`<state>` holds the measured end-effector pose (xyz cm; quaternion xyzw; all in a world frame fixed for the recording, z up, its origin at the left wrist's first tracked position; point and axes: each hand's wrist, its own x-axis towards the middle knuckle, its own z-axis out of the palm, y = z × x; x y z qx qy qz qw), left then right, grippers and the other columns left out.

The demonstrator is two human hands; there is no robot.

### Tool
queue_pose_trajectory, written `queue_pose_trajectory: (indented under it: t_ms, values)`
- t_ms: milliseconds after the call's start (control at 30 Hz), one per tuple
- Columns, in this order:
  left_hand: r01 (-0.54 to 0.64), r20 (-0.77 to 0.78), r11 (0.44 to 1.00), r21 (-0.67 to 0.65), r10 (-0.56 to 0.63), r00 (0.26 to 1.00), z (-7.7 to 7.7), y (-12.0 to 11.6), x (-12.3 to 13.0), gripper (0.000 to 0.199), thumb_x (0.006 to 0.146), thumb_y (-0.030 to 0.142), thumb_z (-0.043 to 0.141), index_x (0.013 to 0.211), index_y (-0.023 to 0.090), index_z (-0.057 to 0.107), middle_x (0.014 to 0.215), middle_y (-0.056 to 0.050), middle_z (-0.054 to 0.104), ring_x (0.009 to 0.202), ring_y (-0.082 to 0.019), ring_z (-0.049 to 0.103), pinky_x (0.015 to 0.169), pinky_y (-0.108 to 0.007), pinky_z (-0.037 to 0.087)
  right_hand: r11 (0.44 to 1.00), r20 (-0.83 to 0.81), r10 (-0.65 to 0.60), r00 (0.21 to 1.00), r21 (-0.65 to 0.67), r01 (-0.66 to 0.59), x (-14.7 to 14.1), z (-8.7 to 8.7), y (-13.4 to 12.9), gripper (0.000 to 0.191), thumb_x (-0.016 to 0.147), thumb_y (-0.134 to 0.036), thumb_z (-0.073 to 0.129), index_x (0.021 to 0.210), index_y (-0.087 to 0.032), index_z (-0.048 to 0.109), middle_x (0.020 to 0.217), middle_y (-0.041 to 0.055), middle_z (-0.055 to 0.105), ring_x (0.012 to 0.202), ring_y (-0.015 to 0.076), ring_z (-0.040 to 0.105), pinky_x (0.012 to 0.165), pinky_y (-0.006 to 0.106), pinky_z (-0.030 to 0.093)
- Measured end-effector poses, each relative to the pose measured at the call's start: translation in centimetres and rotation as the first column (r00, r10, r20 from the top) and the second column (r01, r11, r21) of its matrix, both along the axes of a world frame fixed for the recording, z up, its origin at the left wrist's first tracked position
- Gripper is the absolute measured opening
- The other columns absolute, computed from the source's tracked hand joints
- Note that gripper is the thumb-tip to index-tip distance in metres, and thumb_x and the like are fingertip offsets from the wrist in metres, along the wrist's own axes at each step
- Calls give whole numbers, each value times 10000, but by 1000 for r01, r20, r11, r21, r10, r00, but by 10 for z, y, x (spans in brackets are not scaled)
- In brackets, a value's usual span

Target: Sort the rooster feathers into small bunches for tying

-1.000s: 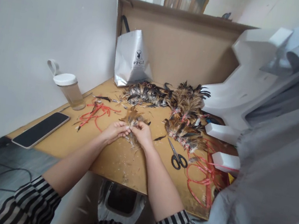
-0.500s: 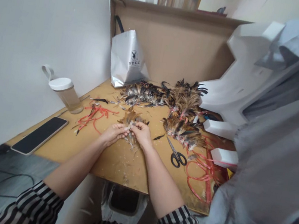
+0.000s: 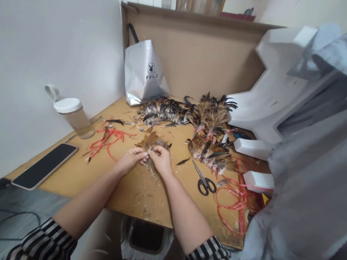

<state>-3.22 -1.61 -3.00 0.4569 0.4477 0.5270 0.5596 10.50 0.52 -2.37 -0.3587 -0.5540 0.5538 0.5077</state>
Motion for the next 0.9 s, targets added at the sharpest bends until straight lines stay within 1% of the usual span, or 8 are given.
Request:
queue_pose_trajectory:
  t_ms: [167, 367, 433, 533, 633, 700, 800, 900]
  values:
    - [-69, 20, 997, 34, 69, 997, 6, 2, -7, 211, 614, 309, 711, 643, 110, 649, 559, -16, 601, 457, -55, 487, 466, -178, 386, 994, 42, -108, 993, -18, 108, 1, 1, 0, 243, 655, -404, 618, 657, -169, 559, 475, -50, 478, 431, 81, 393, 454, 206, 313]
    - [-243, 419, 968, -65, 248, 873, 12, 9, -25, 198, 582, 213, 741, 716, 112, 636, 633, -7, 616, 516, -27, 520, 478, -123, 389, 969, 360, -167, 918, 234, 85, 7, 4, -2, 191, 712, -342, 559, 696, -159, 611, 633, 9, 587, 561, 111, 490, 557, 224, 381]
    - [-265, 472, 960, -91, 276, 837, 12, 10, -29, 186, 590, 183, 735, 726, 108, 633, 628, -5, 612, 515, -23, 521, 475, -113, 389, 938, 567, -143, 811, 339, -71, 8, 9, -9, 167, 732, -306, 535, 707, -170, 627, 708, 25, 624, 637, 128, 534, 623, 234, 398]
    - [-269, 490, 958, -96, 281, 826, 12, 10, -29, 161, 609, 163, 720, 729, 102, 632, 630, -9, 613, 515, -25, 525, 474, -113, 397, 876, 833, -180, 524, 378, -301, 7, 19, -21, 168, 751, -287, 510, 764, -187, 643, 808, 50, 646, 713, 154, 569, 667, 252, 400]
    - [-254, 475, 962, -101, 271, 837, 12, 9, -28, 145, 616, 157, 714, 719, 100, 629, 632, -11, 613, 507, -28, 525, 472, -119, 402, 858, 928, -259, 266, 348, -378, 3, 25, -30, 238, 794, -296, 442, 809, -175, 646, 888, 100, 648, 755, 198, 594, 679, 286, 409]
    - [-245, 468, 963, -110, 268, 842, 12, 9, -26, 143, 614, 157, 716, 704, 99, 622, 626, -11, 611, 504, -29, 524, 475, -123, 403, 868, 945, -270, 184, 322, -379, 0, 25, -31, 271, 814, -261, 392, 825, -166, 646, 907, 120, 648, 762, 210, 603, 686, 297, 412]
    - [-233, 464, 965, -117, 260, 846, 12, 9, -24, 153, 607, 161, 721, 690, 100, 609, 618, -10, 608, 507, -30, 523, 475, -126, 396, 891, 942, -251, 224, 315, -326, 0, 22, -28, 260, 800, -217, 393, 797, -165, 648, 878, 121, 659, 753, 207, 606, 686, 295, 409]
    - [-223, 463, 968, -111, 249, 850, 13, 9, -23, 167, 596, 170, 727, 689, 103, 605, 616, -5, 606, 513, -28, 520, 478, -122, 390, 930, 860, -189, 474, 312, -195, 4, 18, -20, 159, 738, -237, 491, 701, -182, 636, 734, 71, 664, 665, 175, 588, 632, 269, 402]
